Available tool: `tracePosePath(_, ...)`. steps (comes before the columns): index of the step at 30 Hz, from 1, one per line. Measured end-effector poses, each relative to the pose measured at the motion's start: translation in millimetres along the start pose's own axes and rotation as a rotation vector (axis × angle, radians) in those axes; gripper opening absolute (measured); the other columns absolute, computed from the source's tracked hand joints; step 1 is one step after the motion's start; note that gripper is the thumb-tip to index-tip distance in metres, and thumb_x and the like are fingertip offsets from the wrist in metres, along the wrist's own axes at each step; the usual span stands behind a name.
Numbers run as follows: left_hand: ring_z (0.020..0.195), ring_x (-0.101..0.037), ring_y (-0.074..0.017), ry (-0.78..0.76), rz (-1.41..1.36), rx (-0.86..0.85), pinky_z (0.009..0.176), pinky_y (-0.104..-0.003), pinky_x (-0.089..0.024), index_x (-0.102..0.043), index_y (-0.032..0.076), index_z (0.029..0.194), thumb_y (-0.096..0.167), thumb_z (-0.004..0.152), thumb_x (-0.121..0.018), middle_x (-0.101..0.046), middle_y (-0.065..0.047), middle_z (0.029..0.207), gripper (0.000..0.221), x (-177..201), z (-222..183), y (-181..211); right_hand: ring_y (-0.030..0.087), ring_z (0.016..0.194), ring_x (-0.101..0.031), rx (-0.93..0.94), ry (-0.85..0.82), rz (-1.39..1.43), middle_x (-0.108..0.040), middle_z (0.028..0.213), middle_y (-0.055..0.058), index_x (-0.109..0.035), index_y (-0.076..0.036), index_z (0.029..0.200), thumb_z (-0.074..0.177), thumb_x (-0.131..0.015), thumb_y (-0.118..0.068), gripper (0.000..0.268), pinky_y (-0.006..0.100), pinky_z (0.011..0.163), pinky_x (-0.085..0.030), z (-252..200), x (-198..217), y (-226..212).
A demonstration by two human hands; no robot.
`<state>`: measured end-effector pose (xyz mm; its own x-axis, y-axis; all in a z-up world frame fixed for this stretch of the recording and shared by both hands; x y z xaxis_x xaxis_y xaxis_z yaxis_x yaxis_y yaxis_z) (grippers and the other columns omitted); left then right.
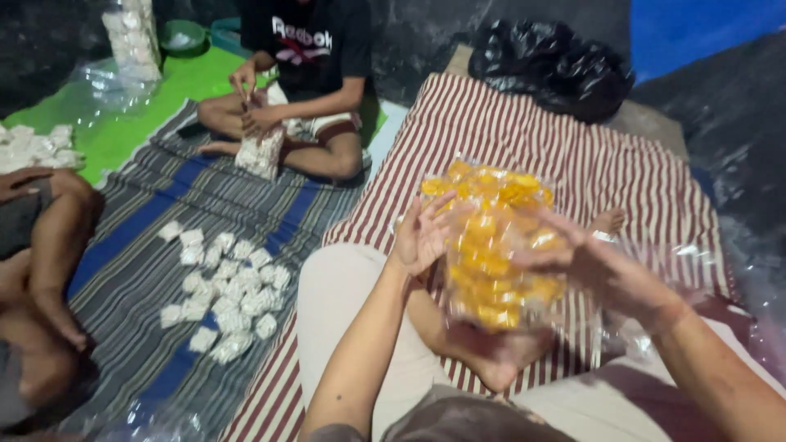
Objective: Manually packaging small yellow snack packets into a larger clear plastic bag while sitting on the floor.
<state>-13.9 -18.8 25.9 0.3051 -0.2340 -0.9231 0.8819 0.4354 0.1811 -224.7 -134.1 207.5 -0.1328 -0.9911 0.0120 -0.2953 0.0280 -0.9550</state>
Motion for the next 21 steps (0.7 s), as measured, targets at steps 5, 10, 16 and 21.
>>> tracePosePath(5, 0.142, -0.056, -0.0347, -0.024, -0.127, 0.101, 0.116, -0.045, -0.051, -0.034, 0.007, 0.169, 0.075, 0.097, -0.062, -0.051, -0.022, 0.16, 0.103, 2.1, -2.3, -28.1, 0.037, 0.142, -0.055, 0.327, -0.023, 0.221, -0.066, 0.136, 0.022, -0.017, -0.012, 0.176, 0.113, -0.03, -0.05, 0.075, 0.057, 0.126, -0.032, 7.9, 5.3, 1.7)
tracePosePath(10, 0.136, -0.062, -0.031, 0.057, -0.033, 0.015, 0.11, -0.045, -0.055, -0.045, 0.007, 0.164, 0.082, 0.097, -0.054, -0.059, -0.017, 0.155, 0.102, 18.2, -4.4, -36.1, 0.04, 0.154, -0.042, 0.404, -0.12, 0.652, -0.055, 0.152, 0.028, -0.026, -0.018, 0.173, 0.115, -0.037, -0.046, 0.065, 0.057, 0.128, -0.029, 16.7, 9.2, 33.2)
tracePosePath(16, 0.147, -0.046, -0.0414, 0.233, 0.153, 0.155, 0.117, -0.051, -0.045, -0.04, 0.008, 0.166, 0.09, 0.079, -0.062, -0.042, -0.024, 0.167, 0.122, 23.7, -4.6, -31.8, 0.042, 0.154, -0.038, 0.387, -0.27, 0.81, -0.046, 0.16, 0.033, -0.032, -0.018, 0.172, 0.116, -0.042, -0.037, 0.06, 0.061, 0.127, -0.029, 20.3, 15.9, 42.3)
tracePosePath(21, 0.07, -0.077, -0.0171, 0.394, 0.131, 0.169, 0.053, -0.022, -0.064, -0.075, -0.002, 0.116, 0.009, 0.091, -0.082, -0.079, -0.013, 0.102, 0.028, 47.0, -6.6, -38.4, 0.025, 0.156, -0.045, 0.189, 0.021, -0.354, -0.046, 0.171, 0.009, -0.052, -0.015, 0.154, 0.101, -0.045, -0.031, 0.055, 0.047, 0.126, -0.041, 34.6, 60.9, 90.8)
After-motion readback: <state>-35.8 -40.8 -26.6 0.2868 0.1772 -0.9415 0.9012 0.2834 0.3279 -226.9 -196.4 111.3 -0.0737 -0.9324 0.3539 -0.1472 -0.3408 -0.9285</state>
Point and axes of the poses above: each hand's wrist, its own z-axis towards the middle knuckle, its own x-axis out of the back of the hand, y = z × x, the point moved 5 cm from there along z, towards the middle knuckle
